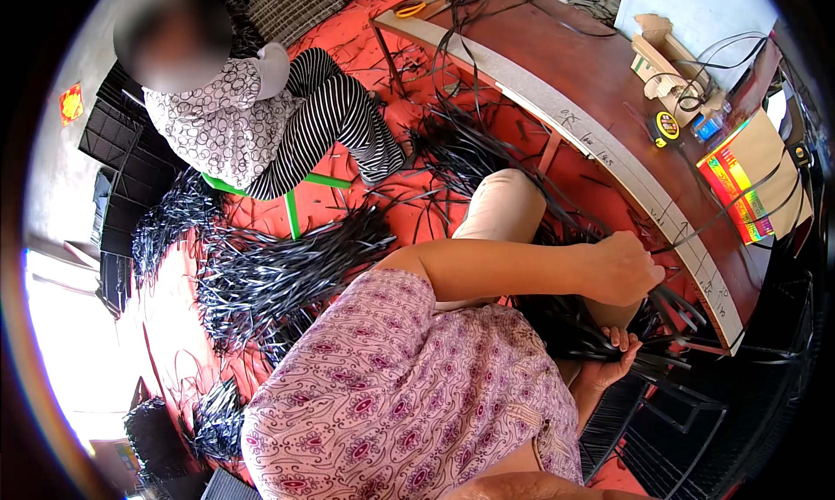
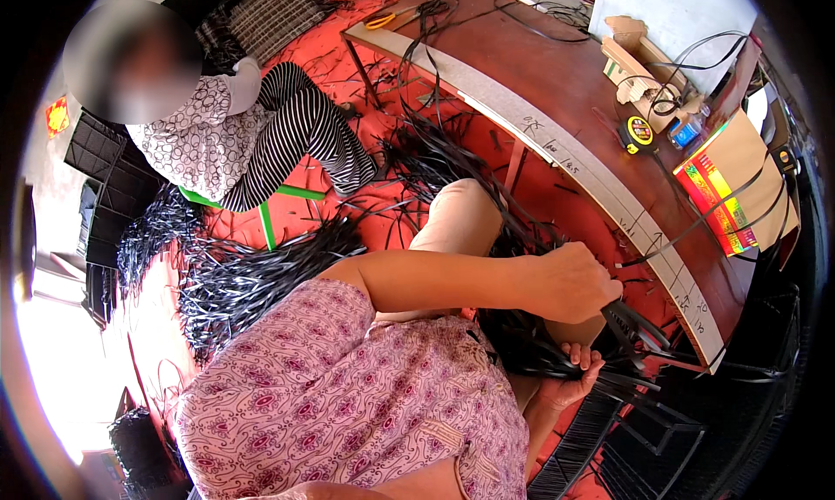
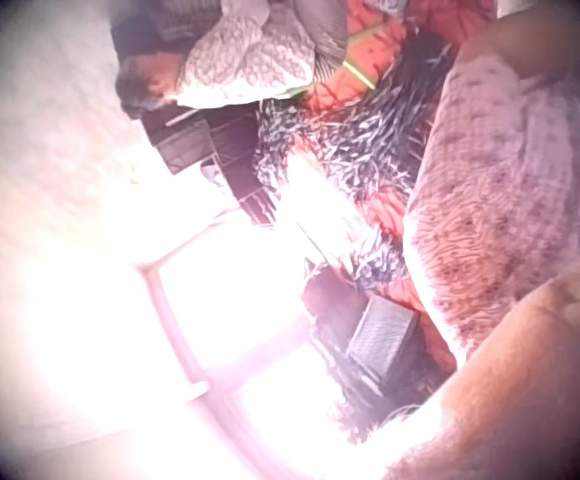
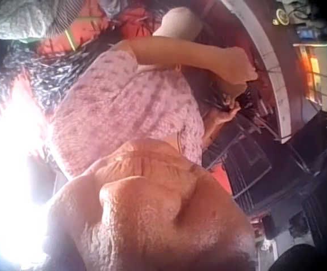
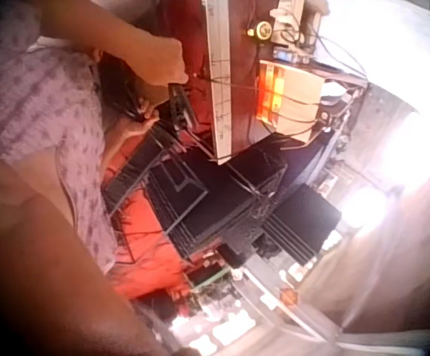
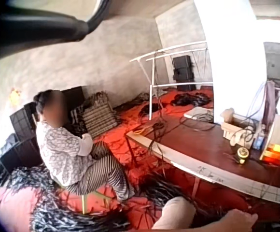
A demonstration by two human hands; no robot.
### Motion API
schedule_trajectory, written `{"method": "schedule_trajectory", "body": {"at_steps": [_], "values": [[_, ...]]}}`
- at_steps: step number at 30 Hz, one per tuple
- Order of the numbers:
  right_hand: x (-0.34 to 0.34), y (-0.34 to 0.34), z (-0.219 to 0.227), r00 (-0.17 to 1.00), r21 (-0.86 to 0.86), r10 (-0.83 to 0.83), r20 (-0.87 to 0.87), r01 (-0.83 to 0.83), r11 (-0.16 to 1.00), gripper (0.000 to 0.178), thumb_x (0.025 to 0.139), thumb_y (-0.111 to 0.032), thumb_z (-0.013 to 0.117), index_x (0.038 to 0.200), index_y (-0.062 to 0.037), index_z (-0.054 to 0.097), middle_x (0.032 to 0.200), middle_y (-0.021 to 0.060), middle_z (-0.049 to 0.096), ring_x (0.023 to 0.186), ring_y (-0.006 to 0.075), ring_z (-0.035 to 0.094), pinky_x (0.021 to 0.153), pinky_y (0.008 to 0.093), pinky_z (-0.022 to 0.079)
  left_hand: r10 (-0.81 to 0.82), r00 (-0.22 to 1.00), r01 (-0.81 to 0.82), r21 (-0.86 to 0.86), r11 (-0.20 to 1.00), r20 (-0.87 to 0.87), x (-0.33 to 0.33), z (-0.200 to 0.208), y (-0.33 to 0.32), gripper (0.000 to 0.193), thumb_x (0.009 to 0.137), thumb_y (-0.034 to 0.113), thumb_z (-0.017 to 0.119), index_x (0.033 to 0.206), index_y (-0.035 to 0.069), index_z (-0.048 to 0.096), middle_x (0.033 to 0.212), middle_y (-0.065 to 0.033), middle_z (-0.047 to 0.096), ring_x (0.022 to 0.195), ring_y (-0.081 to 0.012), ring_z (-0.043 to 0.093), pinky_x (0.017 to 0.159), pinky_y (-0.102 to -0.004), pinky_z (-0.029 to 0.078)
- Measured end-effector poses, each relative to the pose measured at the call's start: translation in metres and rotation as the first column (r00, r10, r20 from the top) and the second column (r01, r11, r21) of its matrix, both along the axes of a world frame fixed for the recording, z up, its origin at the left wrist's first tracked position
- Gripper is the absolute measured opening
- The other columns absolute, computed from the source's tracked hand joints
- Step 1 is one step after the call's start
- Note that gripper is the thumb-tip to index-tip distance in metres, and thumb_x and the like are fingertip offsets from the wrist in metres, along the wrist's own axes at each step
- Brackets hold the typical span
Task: The person sits on the floor and weaves black plastic strips into a rectangular basket frame. They repeatedly insert strips through the frame's vertical supports, alternating the direction of insertion to create a woven pattern. A second person is visible in the background performing a similar task.
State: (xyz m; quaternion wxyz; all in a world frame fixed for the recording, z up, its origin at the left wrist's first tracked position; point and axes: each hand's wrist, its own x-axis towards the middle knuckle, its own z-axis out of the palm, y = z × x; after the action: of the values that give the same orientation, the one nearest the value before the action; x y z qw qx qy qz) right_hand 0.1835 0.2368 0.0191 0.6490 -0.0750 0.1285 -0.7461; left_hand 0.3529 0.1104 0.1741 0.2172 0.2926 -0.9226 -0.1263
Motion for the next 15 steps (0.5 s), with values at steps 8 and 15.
{"method": "schedule_trajectory", "body": {"at_steps": [8, 15], "values": [[0.002, 0.0, 0.002, 0.999, -0.01, 0.011, -0.042, -0.012, 1.0, 0.016, 0.097, -0.025, 0.057, 0.09, -0.0125, 0.05, 0.073, -0.0039, 0.043, 0.073, 0.0139, 0.044, 0.081, 0.0353, 0.041, 0.161, 0.979, -0.133, 0.21, 0.969, -0.126, 0.019, -0.027, 0.029, 0.016, 0.078, 0.019, 0.062, 0.082, 0.004, 0.06, 0.07, -0.0148, 0.064, 0.064, -0.0326, 0.065, 0.057, -0.0417, 0.05], [0.006, -0.003, 0.002, 0.998, -0.015, 0.034, -0.051, -0.035, 0.999, 0.014, 0.097, -0.025, 0.056, 0.091, -0.0132, 0.05, 0.074, -0.0039, 0.044, 0.074, 0.0137, 0.044, 0.082, 0.0355, 0.042, 0.205, 0.976, -0.179, 0.269, 0.946, -0.074, 0.032, -0.045, 0.039, 0.024, 0.08, 0.023, 0.067, 0.084, 0.003, 0.056, 0.069, -0.0178, 0.063, 0.066, -0.0376, 0.064, 0.057, -0.0454, 0.048]]}}
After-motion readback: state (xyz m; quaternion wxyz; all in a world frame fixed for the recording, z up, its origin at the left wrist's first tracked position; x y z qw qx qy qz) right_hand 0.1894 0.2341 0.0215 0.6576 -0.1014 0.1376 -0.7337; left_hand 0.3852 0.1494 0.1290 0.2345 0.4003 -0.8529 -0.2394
